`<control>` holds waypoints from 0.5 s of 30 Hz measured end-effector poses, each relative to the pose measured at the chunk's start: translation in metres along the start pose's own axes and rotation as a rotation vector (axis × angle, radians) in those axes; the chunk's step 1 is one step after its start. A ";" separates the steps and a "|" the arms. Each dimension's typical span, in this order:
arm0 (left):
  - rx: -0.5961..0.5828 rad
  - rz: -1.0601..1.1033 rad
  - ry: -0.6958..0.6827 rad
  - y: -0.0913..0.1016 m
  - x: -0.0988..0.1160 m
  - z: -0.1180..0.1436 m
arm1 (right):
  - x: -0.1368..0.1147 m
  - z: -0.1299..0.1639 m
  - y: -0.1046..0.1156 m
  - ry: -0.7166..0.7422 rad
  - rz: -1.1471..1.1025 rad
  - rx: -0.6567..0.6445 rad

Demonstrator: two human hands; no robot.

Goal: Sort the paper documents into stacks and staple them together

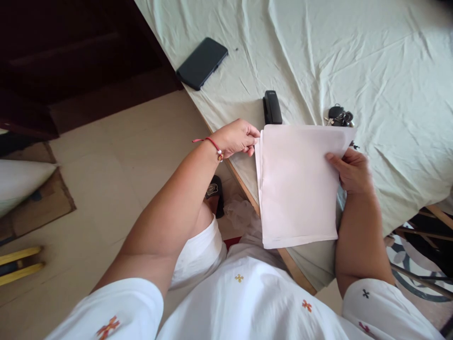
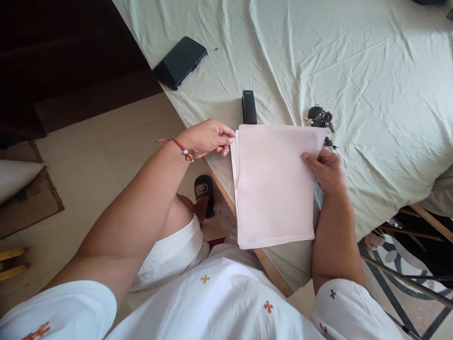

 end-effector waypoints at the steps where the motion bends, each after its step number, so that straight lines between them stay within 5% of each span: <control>1: 0.003 -0.004 0.001 -0.001 0.001 0.000 | 0.001 -0.001 0.003 0.028 -0.007 0.005; 15: 0.004 0.007 0.052 -0.002 0.004 0.001 | -0.002 -0.001 0.021 0.100 -0.025 0.184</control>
Point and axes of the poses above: each hand's wrist, its own z-axis away from the middle knuckle, its own y-axis out of the back of the hand, x = y × z, the point moved 2 cm from there along -z, towards the middle knuckle, and after that the axes turned 5 degrees about -x, right-handed, at the moved point
